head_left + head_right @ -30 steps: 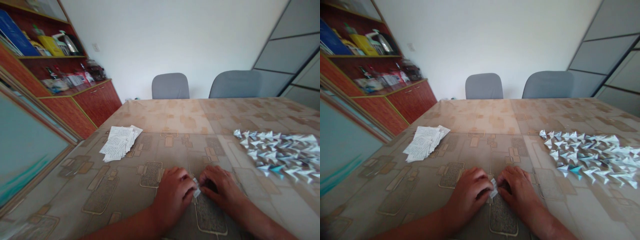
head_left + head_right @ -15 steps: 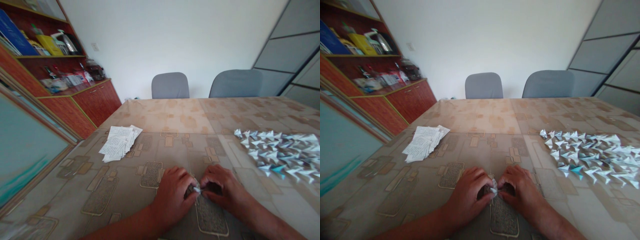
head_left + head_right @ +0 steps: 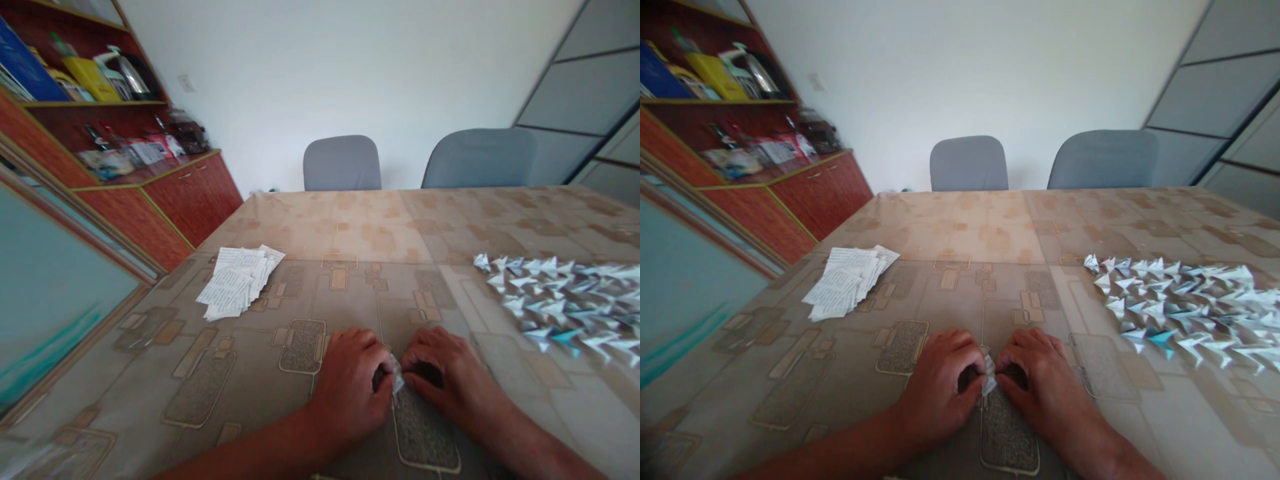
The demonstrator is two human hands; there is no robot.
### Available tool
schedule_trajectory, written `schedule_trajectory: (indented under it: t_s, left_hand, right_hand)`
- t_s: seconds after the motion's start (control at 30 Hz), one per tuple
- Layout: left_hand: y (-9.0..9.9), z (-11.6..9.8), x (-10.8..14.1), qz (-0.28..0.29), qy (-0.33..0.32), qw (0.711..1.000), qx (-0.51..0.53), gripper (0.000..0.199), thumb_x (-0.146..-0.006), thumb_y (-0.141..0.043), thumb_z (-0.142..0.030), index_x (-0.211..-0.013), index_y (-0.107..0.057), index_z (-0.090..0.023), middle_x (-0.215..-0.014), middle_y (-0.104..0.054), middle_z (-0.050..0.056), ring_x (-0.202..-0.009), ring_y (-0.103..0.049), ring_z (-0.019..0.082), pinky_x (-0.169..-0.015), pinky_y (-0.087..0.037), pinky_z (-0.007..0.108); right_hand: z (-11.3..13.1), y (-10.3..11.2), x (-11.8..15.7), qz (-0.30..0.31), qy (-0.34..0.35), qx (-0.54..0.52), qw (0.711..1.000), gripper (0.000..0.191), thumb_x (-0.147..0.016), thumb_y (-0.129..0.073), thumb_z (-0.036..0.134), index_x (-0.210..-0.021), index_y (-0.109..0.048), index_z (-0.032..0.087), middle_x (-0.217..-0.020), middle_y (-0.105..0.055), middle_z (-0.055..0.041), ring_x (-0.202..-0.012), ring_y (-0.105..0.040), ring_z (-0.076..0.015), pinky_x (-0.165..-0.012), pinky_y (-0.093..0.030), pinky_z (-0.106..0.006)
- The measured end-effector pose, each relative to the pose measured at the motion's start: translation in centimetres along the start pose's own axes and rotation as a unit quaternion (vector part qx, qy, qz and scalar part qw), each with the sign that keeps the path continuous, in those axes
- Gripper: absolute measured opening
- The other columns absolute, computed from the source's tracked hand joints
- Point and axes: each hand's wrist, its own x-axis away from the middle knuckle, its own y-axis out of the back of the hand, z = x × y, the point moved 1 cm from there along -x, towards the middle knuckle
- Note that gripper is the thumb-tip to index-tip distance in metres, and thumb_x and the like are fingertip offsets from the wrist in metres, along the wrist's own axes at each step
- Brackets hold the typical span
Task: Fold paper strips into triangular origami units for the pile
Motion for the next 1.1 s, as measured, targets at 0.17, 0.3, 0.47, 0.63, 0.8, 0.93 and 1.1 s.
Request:
schedule_trajectory:
  t_s: [0.17, 0.3, 0.47, 0.63, 0.8, 0.93, 1.1]
  left_hand:
    - [-0.1, -0.1, -0.1, -0.006, 0.009, 1.000, -0.002, 0.011, -0.073, -0.062, -0.011, -0.073, -0.054, -0.019, -0.079, -0.056, -0.001, -0.081, -0.050, 0.017, -0.072, -0.029, 0.031]
    - [-0.2, -0.1, -0.2, -0.009, 0.006, 1.000, -0.007, 0.013, -0.072, -0.061, -0.009, -0.072, -0.052, -0.018, -0.077, -0.054, -0.002, -0.079, -0.049, 0.017, -0.071, -0.029, 0.032]
    - [-0.3, 0.0, 0.1, -0.010, 0.004, 1.000, -0.026, 0.012, -0.075, -0.062, -0.012, -0.074, -0.051, -0.018, -0.080, -0.055, -0.001, -0.082, -0.049, 0.019, -0.071, -0.032, 0.033]
    - [0.5, 0.0, 0.8, 0.003, -0.067, 0.994, -0.092, 0.008, -0.086, -0.062, -0.020, -0.091, -0.055, -0.019, -0.089, -0.058, 0.002, -0.085, -0.049, 0.020, -0.073, -0.036, 0.033]
    - [0.9, 0.3, 1.6, -0.031, -0.250, 0.937, -0.242, 0.011, -0.096, -0.049, -0.022, -0.100, -0.059, -0.020, -0.082, -0.058, 0.002, -0.079, -0.049, 0.019, -0.073, -0.036, 0.035]
    - [0.8, 0.6, 1.9, -0.019, -0.270, 0.928, -0.255, 0.015, -0.098, -0.046, -0.022, -0.100, -0.060, -0.017, -0.079, -0.058, 0.002, -0.079, -0.050, 0.018, -0.084, -0.038, 0.038]
    - [0.8, 0.4, 2.1, -0.002, -0.263, 0.938, -0.225, 0.015, -0.098, -0.046, -0.020, -0.099, -0.060, -0.016, -0.085, -0.061, 0.002, -0.085, -0.053, 0.017, -0.100, -0.033, 0.040]
  right_hand:
    - [0.4, -0.2, -0.1, -0.024, -0.017, 0.019, 0.999, 0.018, -0.074, -0.062, 0.004, -0.071, -0.063, 0.022, -0.074, -0.060, -0.0003, -0.077, -0.052, -0.0205, -0.072, -0.034, -0.034]
    - [0.6, -0.4, -0.4, -0.023, -0.030, 0.045, 0.998, 0.017, -0.070, -0.062, 0.004, -0.068, -0.062, 0.021, -0.072, -0.059, -0.0007, -0.075, -0.052, -0.0205, -0.070, -0.034, -0.034]
    - [0.8, -0.5, -0.5, -0.030, -0.037, 0.064, 0.997, 0.018, -0.068, -0.061, 0.003, -0.066, -0.060, 0.021, -0.072, -0.059, -0.0007, -0.075, -0.053, -0.0202, -0.070, -0.034, -0.033]
    - [0.8, -0.3, -0.7, -0.025, -0.044, 0.055, 0.997, 0.017, -0.068, -0.063, 0.003, -0.065, -0.061, 0.020, -0.070, -0.060, 0.0000, -0.073, -0.053, -0.0189, -0.070, -0.034, -0.032]
    - [0.8, -0.3, -0.8, -0.019, -0.056, 0.047, 0.997, 0.016, -0.067, -0.065, 0.003, -0.065, -0.061, 0.019, -0.070, -0.059, 0.0004, -0.074, -0.053, -0.0190, -0.071, -0.033, -0.032]
    - [0.8, -0.4, -0.9, -0.027, -0.051, 0.046, 0.997, 0.016, -0.067, -0.063, 0.003, -0.065, -0.061, 0.019, -0.069, -0.059, 0.0004, -0.074, -0.053, -0.0188, -0.071, -0.033, -0.032]
    - [0.4, -0.1, -0.7, -0.027, -0.034, 0.045, 0.998, 0.017, -0.067, -0.060, 0.002, -0.065, -0.059, 0.019, -0.069, -0.059, 0.0006, -0.072, -0.052, -0.0178, -0.068, -0.034, -0.030]
